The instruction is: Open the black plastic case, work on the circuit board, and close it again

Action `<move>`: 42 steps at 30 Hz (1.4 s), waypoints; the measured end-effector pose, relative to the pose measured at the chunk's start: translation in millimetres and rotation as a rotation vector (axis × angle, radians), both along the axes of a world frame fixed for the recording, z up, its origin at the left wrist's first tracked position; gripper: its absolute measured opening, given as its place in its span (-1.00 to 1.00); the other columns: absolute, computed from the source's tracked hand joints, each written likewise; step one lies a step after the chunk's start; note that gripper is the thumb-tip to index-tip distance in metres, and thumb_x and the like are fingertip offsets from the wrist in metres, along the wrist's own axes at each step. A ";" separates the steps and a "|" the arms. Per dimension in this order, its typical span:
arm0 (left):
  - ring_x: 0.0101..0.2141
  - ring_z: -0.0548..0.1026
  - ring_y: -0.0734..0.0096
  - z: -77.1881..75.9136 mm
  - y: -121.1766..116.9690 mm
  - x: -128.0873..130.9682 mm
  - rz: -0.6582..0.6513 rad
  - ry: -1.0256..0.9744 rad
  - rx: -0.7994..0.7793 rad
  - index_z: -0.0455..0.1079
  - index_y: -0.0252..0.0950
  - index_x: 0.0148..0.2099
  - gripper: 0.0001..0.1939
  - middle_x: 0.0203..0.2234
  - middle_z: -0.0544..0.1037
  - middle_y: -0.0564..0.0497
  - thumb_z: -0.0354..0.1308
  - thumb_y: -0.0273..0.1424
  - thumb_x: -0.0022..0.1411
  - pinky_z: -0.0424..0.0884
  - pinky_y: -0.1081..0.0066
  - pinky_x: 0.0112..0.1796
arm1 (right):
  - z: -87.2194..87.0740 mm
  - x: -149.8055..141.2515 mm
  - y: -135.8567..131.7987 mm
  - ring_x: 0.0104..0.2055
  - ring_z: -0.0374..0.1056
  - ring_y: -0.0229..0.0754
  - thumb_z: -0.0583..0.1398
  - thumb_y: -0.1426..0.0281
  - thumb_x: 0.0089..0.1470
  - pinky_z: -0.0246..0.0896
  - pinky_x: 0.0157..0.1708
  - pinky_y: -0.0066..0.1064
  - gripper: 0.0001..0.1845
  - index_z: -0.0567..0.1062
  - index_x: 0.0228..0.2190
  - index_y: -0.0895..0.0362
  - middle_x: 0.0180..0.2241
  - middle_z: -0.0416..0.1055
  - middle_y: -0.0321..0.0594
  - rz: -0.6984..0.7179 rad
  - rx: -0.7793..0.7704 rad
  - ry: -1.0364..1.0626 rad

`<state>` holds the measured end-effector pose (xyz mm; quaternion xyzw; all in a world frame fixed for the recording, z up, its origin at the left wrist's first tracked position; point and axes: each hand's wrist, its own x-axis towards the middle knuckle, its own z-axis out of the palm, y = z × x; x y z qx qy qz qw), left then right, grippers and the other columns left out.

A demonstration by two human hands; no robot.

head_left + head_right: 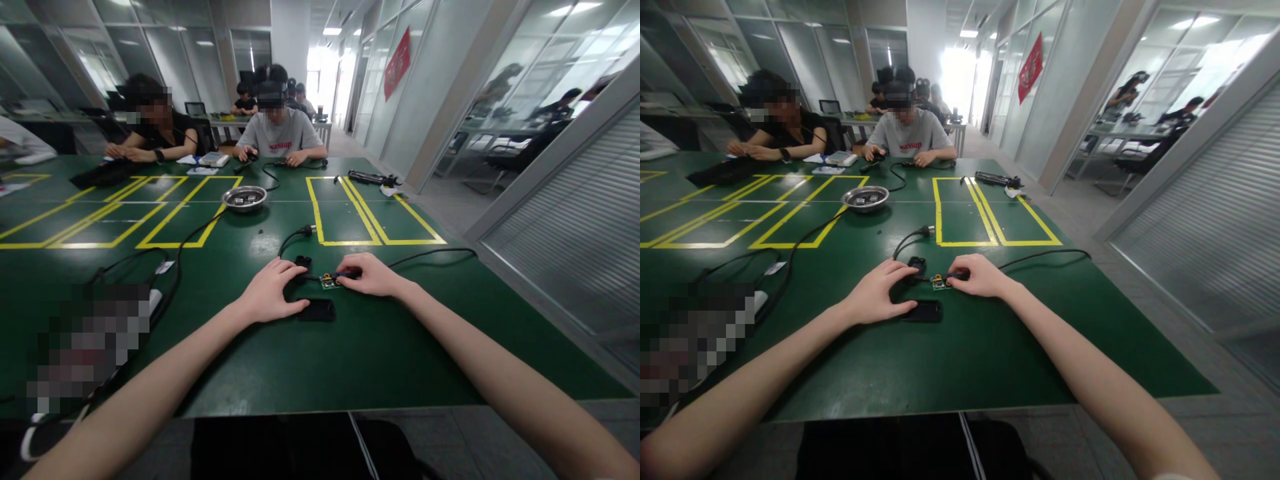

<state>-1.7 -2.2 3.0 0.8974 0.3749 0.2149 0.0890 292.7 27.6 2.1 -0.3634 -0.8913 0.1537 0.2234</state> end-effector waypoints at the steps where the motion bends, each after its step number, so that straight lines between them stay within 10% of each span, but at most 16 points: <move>1: 0.03 0.49 -0.03 -0.5 0.6 -0.5 0.001 0.006 -0.010 0.45 -0.30 0.22 -0.35 0.01 0.54 -0.21 0.36 -0.09 0.16 0.44 0.01 0.12 | -0.6 -2.7 -1.6 -0.44 0.36 -0.24 0.28 0.34 0.18 0.20 -0.42 -0.43 -0.86 0.63 -0.33 0.15 -0.45 0.46 -0.25 0.022 -0.013 0.030; 10: 0.24 0.41 -0.02 -4.3 4.7 2.1 -0.083 -0.046 -0.092 0.48 -0.18 0.15 -0.49 0.11 0.59 -0.11 0.37 -0.25 0.14 0.01 -0.17 0.38 | -17.8 -47.2 -25.4 -0.29 0.44 -0.17 0.27 0.28 0.30 0.34 -0.24 -0.35 -0.79 0.68 -0.23 0.12 -0.31 0.49 -0.16 0.059 0.055 0.144; 18: 0.25 0.40 0.01 -6.3 5.9 1.7 -0.079 -0.100 -0.156 0.50 -0.19 0.07 -0.61 0.09 0.59 -0.10 0.32 -0.33 0.18 0.06 -0.15 0.37 | -0.8 -40.3 -33.0 -0.18 0.40 -0.14 0.36 0.36 0.09 0.38 -0.18 -0.32 -0.60 0.48 -0.02 0.11 -0.14 0.42 -0.15 0.114 -0.044 0.232; 27: 0.28 0.32 0.03 -5.8 7.9 -4.6 -0.103 -0.217 -0.234 0.48 -0.17 0.09 -0.62 0.14 0.54 -0.12 0.33 -0.31 0.22 0.26 -0.01 0.28 | 0.7 -20.3 -19.1 -0.43 0.31 -0.24 0.28 0.40 0.17 0.17 -0.39 -0.42 -0.96 0.51 -0.32 0.11 -0.42 0.45 -0.28 0.103 -0.047 0.043; 42: -0.42 0.42 0.45 23.1 13.4 -24.4 -0.087 -0.313 -0.495 0.50 -0.33 -0.32 -0.73 -0.46 0.51 0.05 0.32 -0.20 0.21 0.34 0.45 -0.36 | 10.7 -31.1 -35.1 -0.47 0.29 -0.26 0.24 0.36 0.20 0.20 -0.43 -0.42 -0.87 0.51 -0.39 0.13 -0.46 0.44 -0.26 0.095 0.071 0.257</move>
